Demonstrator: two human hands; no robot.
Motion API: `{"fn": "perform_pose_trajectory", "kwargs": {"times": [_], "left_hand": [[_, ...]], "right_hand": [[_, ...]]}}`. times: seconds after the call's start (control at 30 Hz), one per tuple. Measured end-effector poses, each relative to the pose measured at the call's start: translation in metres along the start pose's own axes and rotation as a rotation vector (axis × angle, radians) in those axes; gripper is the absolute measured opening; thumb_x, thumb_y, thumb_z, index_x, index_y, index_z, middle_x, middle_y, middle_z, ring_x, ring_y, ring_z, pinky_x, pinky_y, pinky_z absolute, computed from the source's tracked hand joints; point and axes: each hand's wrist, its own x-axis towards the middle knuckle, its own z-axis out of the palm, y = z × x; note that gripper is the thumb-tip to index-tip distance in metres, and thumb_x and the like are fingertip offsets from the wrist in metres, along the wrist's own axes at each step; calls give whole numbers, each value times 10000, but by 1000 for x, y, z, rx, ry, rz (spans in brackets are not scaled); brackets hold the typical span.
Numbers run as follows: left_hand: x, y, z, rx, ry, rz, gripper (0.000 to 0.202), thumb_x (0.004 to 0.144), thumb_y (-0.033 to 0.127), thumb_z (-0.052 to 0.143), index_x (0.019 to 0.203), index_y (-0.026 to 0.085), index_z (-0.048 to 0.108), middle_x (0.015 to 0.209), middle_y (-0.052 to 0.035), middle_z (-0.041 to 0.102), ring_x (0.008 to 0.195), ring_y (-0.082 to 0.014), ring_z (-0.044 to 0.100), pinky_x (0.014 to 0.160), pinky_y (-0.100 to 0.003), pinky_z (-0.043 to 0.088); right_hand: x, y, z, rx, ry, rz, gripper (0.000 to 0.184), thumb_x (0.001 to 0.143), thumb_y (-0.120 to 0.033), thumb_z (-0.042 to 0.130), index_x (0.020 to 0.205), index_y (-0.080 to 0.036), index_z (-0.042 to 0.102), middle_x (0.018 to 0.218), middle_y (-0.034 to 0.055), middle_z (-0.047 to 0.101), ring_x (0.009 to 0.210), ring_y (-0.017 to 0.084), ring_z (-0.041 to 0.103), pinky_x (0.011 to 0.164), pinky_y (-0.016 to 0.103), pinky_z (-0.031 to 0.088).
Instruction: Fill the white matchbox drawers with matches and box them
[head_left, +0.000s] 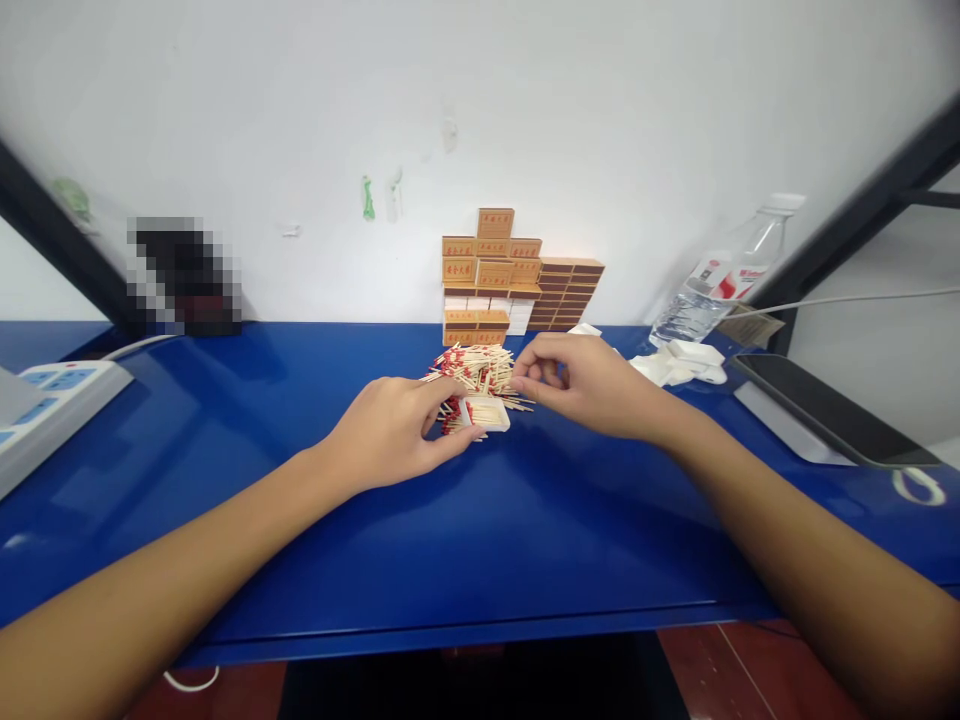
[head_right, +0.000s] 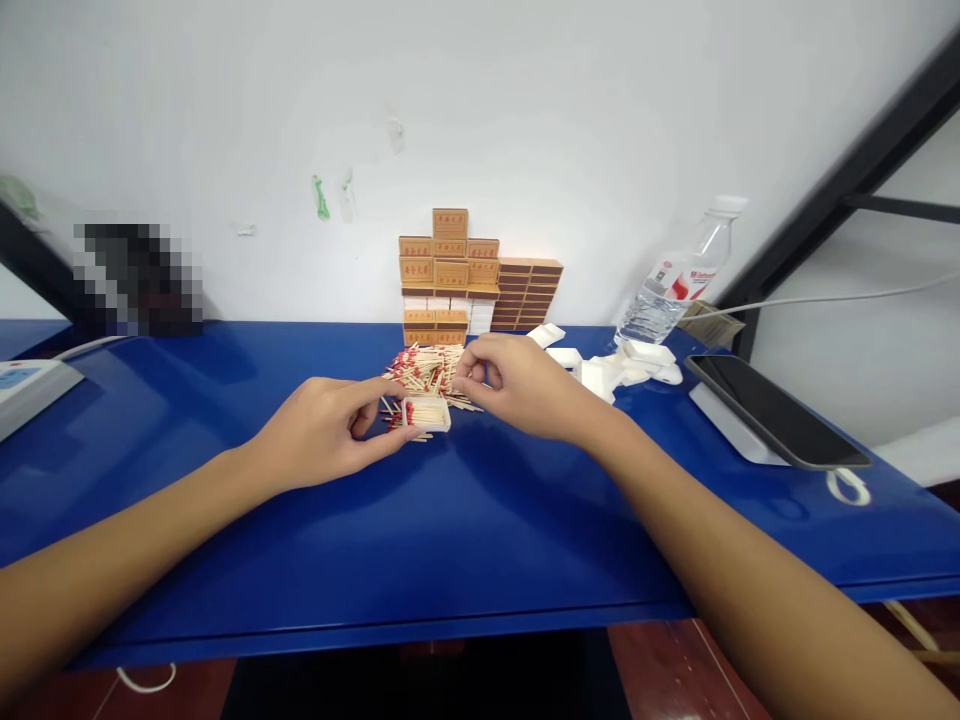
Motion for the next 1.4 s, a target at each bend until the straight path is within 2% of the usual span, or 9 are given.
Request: {"fn": "perform_pose_trajectory", "kwargs": {"times": [0.17, 0.33, 0.43, 0.57, 0.77, 0.97, 1.1, 1.2, 1.4], "left_hand": [[1, 1, -1, 8, 0, -7, 305, 944, 439, 685, 1054, 160, 740, 586, 41, 603, 468, -119, 506, 523, -259, 334], [3, 2, -2, 16, -4, -16, 324, 948, 460, 681, 1047, 159, 748, 576, 40, 596, 474, -123, 509, 528, -263, 330], [2, 2, -2, 18, -9, -28, 328, 947, 467, 678, 1044, 163, 751, 579, 40, 598, 474, -124, 504, 524, -266, 322], [2, 2, -2, 26, -12, -29, 323, 946, 465, 674, 1035, 163, 747, 589, 38, 604, 475, -125, 507, 528, -269, 324], [1, 4, -2, 20, -19, -24, 320, 951, 449, 664, 1084, 169, 743, 581, 43, 597, 471, -130, 513, 519, -272, 322], [1, 3, -1, 15, -4, -8, 302, 953, 452, 666, 1043, 173, 738, 586, 44, 606, 474, -120, 518, 527, -265, 344], [1, 2, -1, 14, 2, -4, 299, 954, 455, 662, 1021, 174, 739, 579, 43, 600, 465, -116, 506, 520, -262, 337], [2, 2, -1, 31, 6, -19, 314, 951, 465, 663, 1014, 168, 742, 578, 41, 592, 468, -120, 503, 523, -270, 337], [3, 3, -2, 31, -14, -35, 326, 953, 477, 659, 1020, 169, 740, 576, 45, 588, 475, -124, 513, 520, -272, 334]], "right_hand": [[3, 20, 3, -182, -133, 64, 123, 921, -274, 631, 874, -184, 701, 886, 70, 688, 767, 191, 595, 694, 311, 406], [1, 32, 7, -190, -265, 112, 104, 918, -255, 601, 860, -193, 661, 863, 68, 694, 767, 206, 598, 686, 319, 414], [0, 34, 0, -173, -257, 100, 152, 940, -302, 575, 859, -195, 646, 851, 74, 693, 752, 210, 591, 684, 329, 420], [0, 23, -10, -74, -164, 76, 227, 965, -396, 563, 892, -200, 650, 865, 73, 686, 746, 203, 594, 682, 327, 444], [-2, -7, 3, 181, -123, -23, 238, 981, -431, 606, 902, -211, 650, 874, 43, 682, 752, 176, 589, 681, 300, 449], [0, 2, 1, 80, -62, 23, 211, 962, -393, 617, 899, -202, 684, 823, 38, 678, 700, 167, 569, 648, 298, 420], [1, 15, -3, -103, -189, 77, 158, 910, -324, 639, 845, -192, 699, 798, 49, 694, 693, 177, 577, 646, 305, 410], [1, 19, 1, -115, -291, 115, 144, 900, -319, 645, 858, -191, 696, 787, 44, 695, 680, 176, 583, 627, 299, 412], [0, 24, -4, -91, -328, 138, 134, 910, -313, 632, 856, -196, 670, 786, 37, 685, 671, 172, 575, 618, 292, 411]]}}
